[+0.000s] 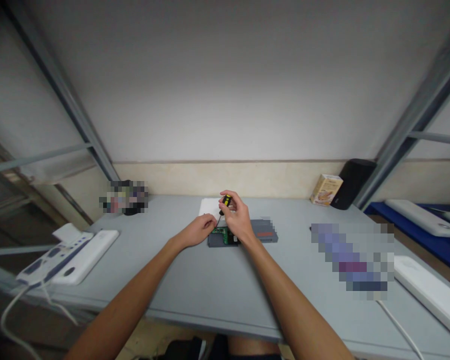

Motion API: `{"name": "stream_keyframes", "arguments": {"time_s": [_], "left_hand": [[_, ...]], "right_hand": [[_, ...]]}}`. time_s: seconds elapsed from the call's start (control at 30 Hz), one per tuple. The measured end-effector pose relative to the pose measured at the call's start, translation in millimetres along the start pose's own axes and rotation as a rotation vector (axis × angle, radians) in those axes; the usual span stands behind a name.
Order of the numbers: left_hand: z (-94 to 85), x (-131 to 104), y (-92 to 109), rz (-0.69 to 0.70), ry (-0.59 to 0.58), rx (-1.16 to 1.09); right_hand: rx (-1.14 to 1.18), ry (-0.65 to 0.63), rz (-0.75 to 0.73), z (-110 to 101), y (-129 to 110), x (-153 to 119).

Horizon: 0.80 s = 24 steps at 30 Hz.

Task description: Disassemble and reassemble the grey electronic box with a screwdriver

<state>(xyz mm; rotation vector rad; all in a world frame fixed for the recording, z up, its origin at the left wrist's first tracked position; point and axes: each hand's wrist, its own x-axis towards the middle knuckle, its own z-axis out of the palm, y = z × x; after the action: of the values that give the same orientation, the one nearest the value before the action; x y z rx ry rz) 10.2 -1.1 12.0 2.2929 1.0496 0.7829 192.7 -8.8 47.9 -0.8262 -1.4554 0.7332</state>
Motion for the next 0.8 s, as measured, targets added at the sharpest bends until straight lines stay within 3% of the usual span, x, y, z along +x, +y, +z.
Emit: {"name": "stream_keyframes", "arguments": {"time_s": [0.8], "left_hand": [[-4.2, 1.0, 5.8, -0.021, -0.021, 0.014]], "right_hand": [[-0.014, -0.005, -0.017, -0.1, -2.3, 0.3]]}}
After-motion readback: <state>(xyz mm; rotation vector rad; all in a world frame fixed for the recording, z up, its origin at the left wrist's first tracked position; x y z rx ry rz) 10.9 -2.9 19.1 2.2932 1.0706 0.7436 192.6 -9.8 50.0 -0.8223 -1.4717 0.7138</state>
